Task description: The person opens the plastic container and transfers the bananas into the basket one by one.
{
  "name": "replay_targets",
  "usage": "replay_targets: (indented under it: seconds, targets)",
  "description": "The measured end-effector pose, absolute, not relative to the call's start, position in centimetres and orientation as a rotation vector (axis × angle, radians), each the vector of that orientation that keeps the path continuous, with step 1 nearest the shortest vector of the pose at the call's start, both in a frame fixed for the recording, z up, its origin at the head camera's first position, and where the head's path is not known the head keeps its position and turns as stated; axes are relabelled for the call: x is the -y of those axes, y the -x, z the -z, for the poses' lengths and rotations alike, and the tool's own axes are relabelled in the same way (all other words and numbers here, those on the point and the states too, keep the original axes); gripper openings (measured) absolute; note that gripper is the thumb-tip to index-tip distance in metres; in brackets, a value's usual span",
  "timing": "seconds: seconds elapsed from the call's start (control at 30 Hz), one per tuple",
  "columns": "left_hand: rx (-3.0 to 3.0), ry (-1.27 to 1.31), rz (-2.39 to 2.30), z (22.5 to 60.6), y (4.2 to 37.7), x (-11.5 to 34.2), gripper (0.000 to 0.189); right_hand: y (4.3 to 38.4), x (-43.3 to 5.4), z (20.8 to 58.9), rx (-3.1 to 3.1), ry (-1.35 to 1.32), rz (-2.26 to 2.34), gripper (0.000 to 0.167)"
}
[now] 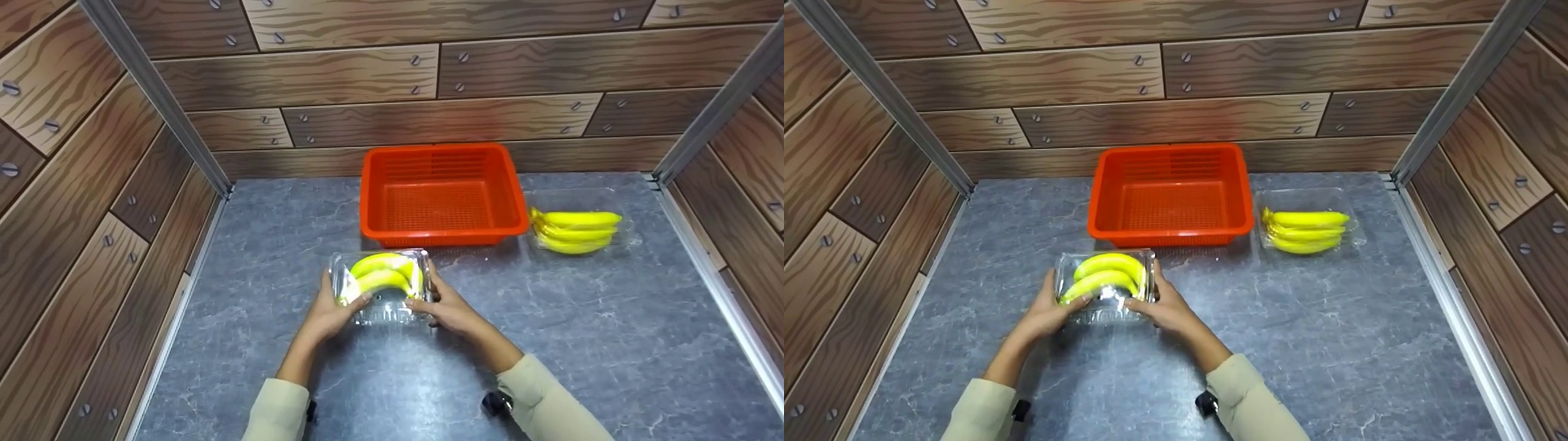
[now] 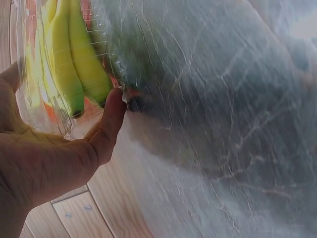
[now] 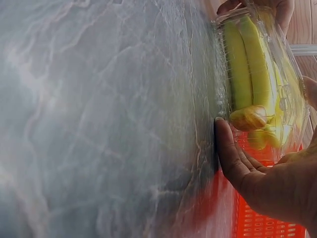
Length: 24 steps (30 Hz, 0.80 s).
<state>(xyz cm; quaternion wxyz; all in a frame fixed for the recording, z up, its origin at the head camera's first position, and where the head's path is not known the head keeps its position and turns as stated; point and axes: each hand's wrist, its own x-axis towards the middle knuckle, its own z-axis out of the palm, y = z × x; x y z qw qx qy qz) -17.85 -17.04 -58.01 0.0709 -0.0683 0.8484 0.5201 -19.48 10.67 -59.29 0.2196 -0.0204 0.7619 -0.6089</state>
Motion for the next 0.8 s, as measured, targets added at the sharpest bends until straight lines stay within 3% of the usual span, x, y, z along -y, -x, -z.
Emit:
replay_targets:
  seconds: [0.8]
  targets:
    - [-2.558, 0.198, -1.537, 58.02, 17.89, 16.86, 0.123, 19.39, -11.10, 59.29, -2.083, 0.047, 1.686, 0.119]
